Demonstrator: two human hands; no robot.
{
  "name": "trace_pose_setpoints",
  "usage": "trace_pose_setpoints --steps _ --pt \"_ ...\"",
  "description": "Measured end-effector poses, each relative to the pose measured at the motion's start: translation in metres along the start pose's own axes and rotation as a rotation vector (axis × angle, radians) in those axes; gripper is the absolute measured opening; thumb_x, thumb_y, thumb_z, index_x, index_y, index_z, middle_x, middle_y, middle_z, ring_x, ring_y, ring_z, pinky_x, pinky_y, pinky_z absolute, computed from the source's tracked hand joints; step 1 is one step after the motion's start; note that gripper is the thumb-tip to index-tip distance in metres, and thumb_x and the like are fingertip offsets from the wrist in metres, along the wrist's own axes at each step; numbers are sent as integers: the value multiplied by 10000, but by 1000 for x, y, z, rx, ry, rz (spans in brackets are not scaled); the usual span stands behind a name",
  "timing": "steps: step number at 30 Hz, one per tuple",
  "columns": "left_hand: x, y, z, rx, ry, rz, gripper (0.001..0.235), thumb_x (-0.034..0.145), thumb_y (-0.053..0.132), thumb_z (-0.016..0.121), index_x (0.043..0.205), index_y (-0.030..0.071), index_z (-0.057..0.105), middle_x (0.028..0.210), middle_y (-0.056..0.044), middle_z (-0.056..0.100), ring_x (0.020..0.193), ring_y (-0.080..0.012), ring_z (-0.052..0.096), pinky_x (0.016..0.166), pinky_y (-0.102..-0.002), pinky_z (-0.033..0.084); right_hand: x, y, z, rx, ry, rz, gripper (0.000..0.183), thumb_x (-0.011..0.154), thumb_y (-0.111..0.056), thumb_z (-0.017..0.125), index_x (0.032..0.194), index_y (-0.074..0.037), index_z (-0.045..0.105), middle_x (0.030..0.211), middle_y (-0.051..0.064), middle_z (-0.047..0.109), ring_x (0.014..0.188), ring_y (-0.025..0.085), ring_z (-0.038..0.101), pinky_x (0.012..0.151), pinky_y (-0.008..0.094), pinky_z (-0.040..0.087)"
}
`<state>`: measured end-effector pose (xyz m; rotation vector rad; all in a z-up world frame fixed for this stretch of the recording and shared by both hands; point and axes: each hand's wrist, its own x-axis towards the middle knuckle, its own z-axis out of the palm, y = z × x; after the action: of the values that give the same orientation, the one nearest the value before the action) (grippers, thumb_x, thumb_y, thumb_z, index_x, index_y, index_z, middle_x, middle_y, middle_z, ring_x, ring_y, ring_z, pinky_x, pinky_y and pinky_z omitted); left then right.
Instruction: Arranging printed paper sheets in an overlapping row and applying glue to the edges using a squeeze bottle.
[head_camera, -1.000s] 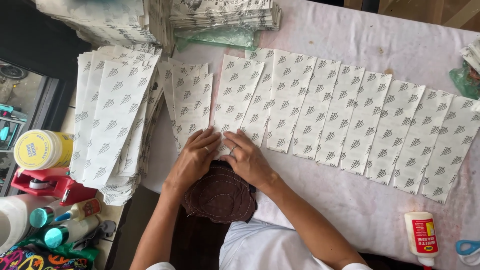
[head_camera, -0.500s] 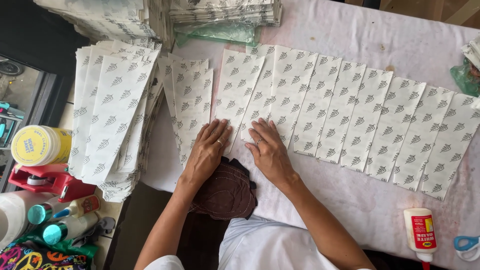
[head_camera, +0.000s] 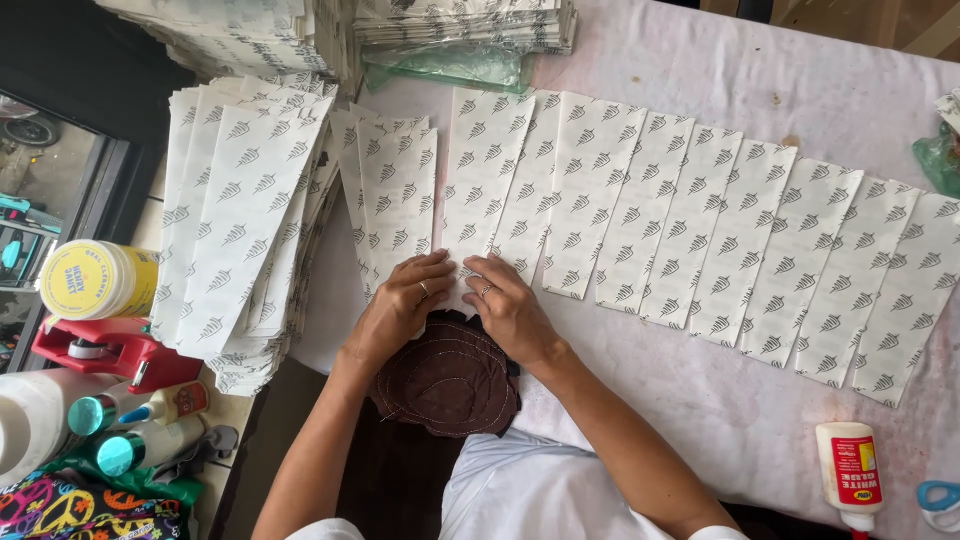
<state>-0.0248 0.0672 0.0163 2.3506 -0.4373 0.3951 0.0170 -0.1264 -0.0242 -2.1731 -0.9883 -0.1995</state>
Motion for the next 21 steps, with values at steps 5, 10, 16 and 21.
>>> trace_pose_setpoints --steps 5,10,16,21 --pt "1 2 -3 -29 4 -2 146 814 -15 794 958 7 783 1038 -148 775 1099 -348 710 1008 -451 546 1 -3 -4 -77 7 -60 97 879 -98 791 917 -20 747 1141 92 717 1163 266 689 1098 424 518" --pt "-6 -10 7 -17 33 14 127 850 19 777 972 53 785 1068 -95 777 1126 -299 708 1031 -424 537 2 1 -1 -118 12 -96 59 894 -68 769 908 -30 727 1108 88 709 1125 249 691 1090 449 503" --pt "-3 -10 17 -32 95 -61 37 868 31 778 901 46 773 975 -72 774 1075 -274 719 1038 -416 516 7 3 5 -76 32 -13 91 893 -50 760 851 -38 680 1094 57 675 1111 236 683 1087 434 477" --pt "-4 -17 24 -119 120 -162 79 832 -3 783 901 34 773 956 -73 768 1083 -287 712 1056 -440 482 17 -9 -9 140 -14 195 66 854 53 744 850 7 697 1066 100 660 1053 257 685 990 395 557"
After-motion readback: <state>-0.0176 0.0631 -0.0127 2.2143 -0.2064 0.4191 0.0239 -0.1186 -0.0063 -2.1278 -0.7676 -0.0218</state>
